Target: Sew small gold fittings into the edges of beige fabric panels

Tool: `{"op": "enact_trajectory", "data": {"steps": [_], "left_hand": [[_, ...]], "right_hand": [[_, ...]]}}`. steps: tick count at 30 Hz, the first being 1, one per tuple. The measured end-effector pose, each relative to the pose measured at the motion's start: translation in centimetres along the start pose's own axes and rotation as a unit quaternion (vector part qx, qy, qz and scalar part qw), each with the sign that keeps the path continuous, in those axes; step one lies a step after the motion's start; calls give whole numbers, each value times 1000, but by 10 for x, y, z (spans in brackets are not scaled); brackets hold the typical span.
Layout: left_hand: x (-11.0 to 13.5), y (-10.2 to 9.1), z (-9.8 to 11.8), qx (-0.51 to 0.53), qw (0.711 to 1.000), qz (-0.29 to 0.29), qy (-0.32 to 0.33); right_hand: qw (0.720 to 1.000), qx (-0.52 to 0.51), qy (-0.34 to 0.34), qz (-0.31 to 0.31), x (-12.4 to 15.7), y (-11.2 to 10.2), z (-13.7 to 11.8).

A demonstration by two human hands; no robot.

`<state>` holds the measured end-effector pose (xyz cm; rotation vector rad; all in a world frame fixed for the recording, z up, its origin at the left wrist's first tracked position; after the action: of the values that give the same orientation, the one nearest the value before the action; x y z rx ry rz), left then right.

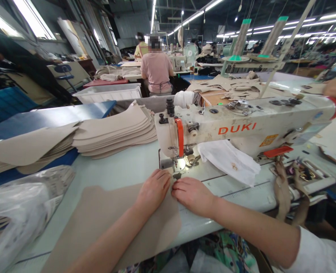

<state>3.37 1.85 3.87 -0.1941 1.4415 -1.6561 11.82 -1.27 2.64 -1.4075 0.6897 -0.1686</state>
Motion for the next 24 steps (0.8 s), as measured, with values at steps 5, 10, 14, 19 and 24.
{"op": "enact_trajectory", "data": {"steps": [5, 10, 14, 19, 24], "left_hand": [[0, 1, -1, -4, 1000, 2, -5], [2, 2, -3, 6, 1000, 4, -4], [3, -1, -2, 31, 999, 12, -4], [5, -4, 0, 63, 998, 21, -15], [8, -4, -2, 68, 997, 33, -20]], "right_hand": [[1000, -4, 4, 3, 0, 0, 0], [1000, -6, 0, 6, 0, -2, 0], [1000, 15, 10, -7, -3, -2, 1], [998, 48, 42, -1, -8, -1, 9], [997, 61, 50, -7, -9, 1, 13]]}}
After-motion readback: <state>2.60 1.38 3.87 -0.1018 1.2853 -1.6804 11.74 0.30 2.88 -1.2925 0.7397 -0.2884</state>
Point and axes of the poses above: each hand's wrist, its own x-axis away from the middle knuckle, its own y-axis out of the palm, z = x × y, the point moved 7 cm from there along -x, towards the middle knuckle, and after that the axes turned 9 degrees about x, right-handed, at the moved point
